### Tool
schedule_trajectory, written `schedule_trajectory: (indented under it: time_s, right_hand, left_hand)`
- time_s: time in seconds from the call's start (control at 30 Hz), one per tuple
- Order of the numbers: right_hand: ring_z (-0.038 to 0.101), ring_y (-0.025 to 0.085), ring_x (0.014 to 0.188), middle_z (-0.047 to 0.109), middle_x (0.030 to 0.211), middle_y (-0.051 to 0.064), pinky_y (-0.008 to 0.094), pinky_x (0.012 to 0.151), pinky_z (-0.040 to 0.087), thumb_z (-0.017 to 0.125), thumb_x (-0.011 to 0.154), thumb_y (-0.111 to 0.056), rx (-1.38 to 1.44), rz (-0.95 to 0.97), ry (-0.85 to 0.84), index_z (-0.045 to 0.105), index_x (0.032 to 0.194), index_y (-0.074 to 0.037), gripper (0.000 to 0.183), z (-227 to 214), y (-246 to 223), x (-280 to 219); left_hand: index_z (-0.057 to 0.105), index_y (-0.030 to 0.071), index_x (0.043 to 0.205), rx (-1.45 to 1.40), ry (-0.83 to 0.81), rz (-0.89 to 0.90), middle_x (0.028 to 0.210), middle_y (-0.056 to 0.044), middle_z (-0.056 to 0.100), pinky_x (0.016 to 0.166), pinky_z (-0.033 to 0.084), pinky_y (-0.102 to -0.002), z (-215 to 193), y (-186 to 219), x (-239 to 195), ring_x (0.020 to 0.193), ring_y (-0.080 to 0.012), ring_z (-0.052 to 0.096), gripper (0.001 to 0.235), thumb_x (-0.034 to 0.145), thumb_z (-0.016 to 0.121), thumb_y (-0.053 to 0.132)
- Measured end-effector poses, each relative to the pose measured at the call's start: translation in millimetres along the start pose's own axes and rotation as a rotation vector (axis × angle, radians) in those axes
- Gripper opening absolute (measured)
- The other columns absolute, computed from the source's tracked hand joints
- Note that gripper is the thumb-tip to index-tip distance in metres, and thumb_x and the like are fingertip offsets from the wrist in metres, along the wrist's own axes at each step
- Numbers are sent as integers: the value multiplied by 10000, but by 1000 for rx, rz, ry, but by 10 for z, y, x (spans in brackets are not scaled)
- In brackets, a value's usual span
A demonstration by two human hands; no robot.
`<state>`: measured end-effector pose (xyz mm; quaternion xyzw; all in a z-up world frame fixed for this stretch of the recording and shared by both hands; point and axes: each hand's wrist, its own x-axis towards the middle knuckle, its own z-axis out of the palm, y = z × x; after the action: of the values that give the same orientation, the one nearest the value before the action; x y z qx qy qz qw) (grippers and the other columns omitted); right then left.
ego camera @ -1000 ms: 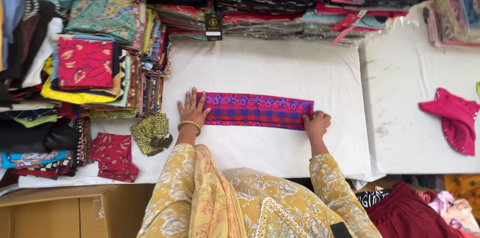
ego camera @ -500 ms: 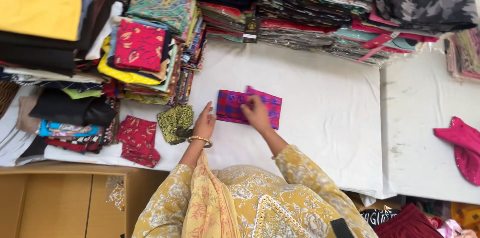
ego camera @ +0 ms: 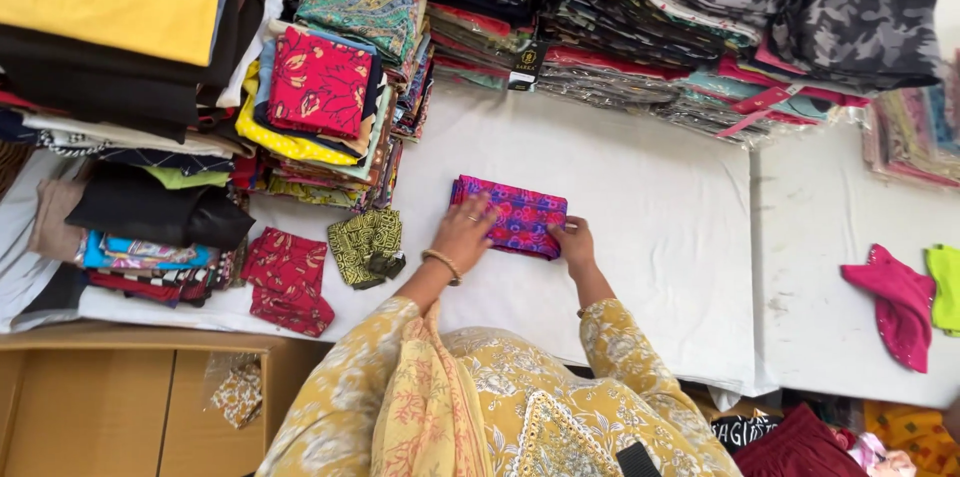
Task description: The person folds several pieces of patterned fabric on a white table. They unfold each item, fold it into a neat rectangle, and place it on a growing stack to the left. The items include a brown patterned cloth, a black and white striped cloth, a yellow dotted cloth, a blue striped cloth, a red patterned cloth, a purple patterned cloth, and a green patterned cloth.
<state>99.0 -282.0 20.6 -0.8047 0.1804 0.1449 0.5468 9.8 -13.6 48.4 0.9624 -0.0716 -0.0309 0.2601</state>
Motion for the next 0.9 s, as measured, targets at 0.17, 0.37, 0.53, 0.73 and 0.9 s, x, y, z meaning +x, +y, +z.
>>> schedule_trajectory:
  time_s: [0.17,0.37,0.53,0.73,0.9]
  right_hand:
    - [672,212,842,706,977,148,323,705,544,727,874,-74,61,16,-21,637,1177,59,342,-161,-88,-163]
    - [684,213,845,717,996,146,345,728,553,715,846,-74,-189,-176,279,648,1161,43,342,-253,-226,-456]
    - [729,271,834,736,952,190,387,738,576,682,857,-135,-346,-365,317,621,1122,2,304,397,-661,-707]
    - [702,295,820,722,948,191,398,729,558,709,865,-168,-388,-550,76,610,1108,-12,306,1015,-532,-691]
    - [677,263,852,737,1033,144,352,754,573,652,984,-262,-146,-373,-129,685,1202,-75,289,738,-375,-562]
  left_hand:
    - [204,340,1607,87,-426,72,1710,-39,45,1257,43,-512,-214,393,165,1572,-286,9,720,985,541,474]
    - [270,270,1601,92,-411,192,1716,-59,103,1272,34,-504,318,465,86,1581,-282,43,711,985,554,484]
    - [438,140,1533,130,-196,164,1664,-103,255,1256,69,-541,339,295,-22,1559,-304,108,692,944,629,451]
    - [601,49,1337,30,-310,207,1627,-130,327,1253,72,-506,19,-41,-288,1564,-287,95,579,911,689,432]
    - [694,92,1221,-286,28,129,1454,-118,590,1165,343,-474,214,-565,-665,1404,-311,450,319,929,615,197]
